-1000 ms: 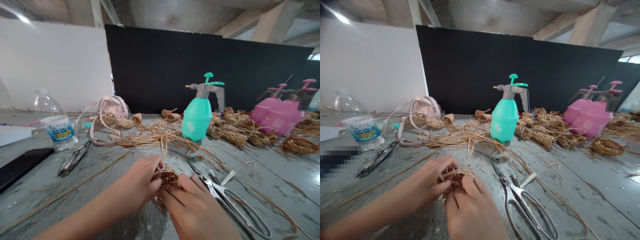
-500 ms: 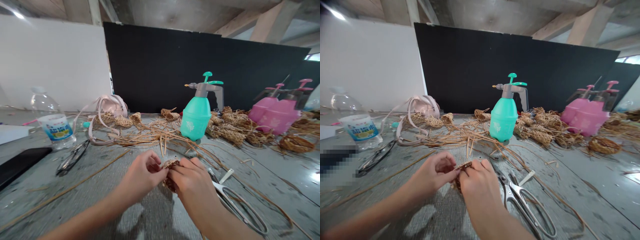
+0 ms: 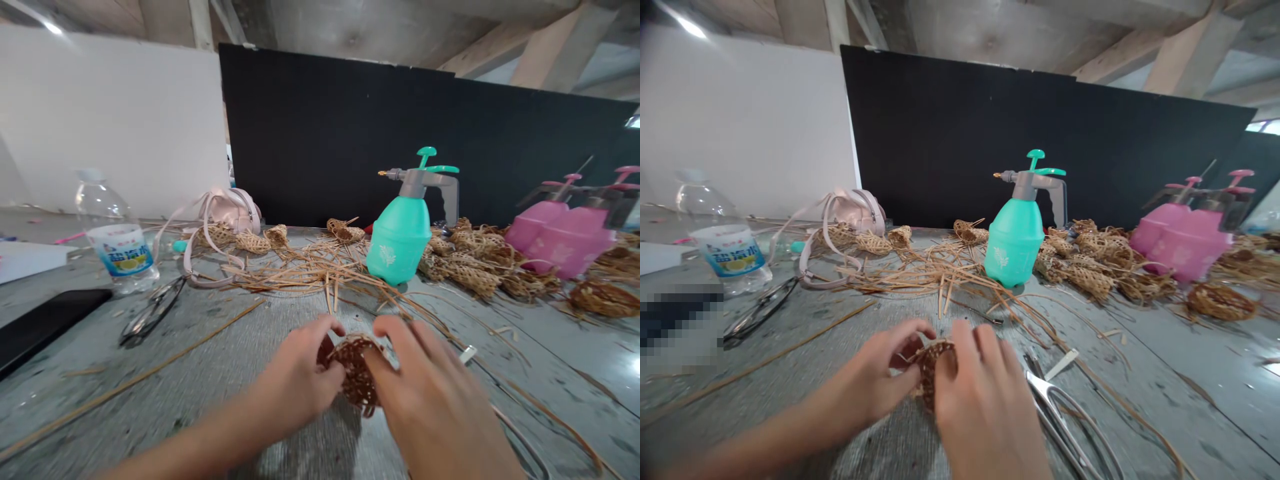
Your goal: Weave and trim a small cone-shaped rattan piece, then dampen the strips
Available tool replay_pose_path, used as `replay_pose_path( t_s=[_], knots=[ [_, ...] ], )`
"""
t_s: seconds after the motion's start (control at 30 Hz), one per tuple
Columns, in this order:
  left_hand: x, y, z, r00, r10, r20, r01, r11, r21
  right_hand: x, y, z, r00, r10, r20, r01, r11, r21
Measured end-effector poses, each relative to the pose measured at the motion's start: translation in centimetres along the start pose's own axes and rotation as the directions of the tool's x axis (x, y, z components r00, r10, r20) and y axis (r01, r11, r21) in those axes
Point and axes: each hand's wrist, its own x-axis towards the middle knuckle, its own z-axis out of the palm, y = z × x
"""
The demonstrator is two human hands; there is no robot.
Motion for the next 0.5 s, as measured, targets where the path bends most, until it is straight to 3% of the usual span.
replay_pose_path(
  t_s=[0.03,0.1,0.17,0.23,0.37,0.5],
  knots=[
    [-0.1,0.2,-0.3,1.0,0.014,0.013,-0.014,1.0,0.017,-0.1,0.5,0.2,0.997,0.058,0.051,-0.059,0.998,0.017],
    [-0.2,0.5,-1.0,0.993,0.09,0.081,-0.096,0.992,0.083,-0.3,1.7,0.7,0.972,0.148,0.183,-0.189,0.956,0.226],
    [-0.3,0.0,-1.2,0.969,0.175,0.173,-0.201,0.969,0.147,-0.4,2.8,1.4,0.946,0.183,0.269,-0.3,0.809,0.506],
    [-0.2,-1.2,-0.8,0.954,0.221,0.204,-0.256,0.952,0.168,-0.6,3.7,2.2,0.937,0.198,0.288,-0.344,0.67,0.658],
    [-0.2,-3.8,1.2,0.965,0.225,0.136,-0.246,0.955,0.166,-1.2,4.9,3.4,0.902,0.263,0.341,-0.431,0.581,0.69],
    [-0.8,-3.9,2.3,0.978,0.138,0.153,-0.17,0.96,0.224,-1.9,4.7,2.6,0.812,0.284,0.509,-0.577,0.52,0.63]
  ],
)
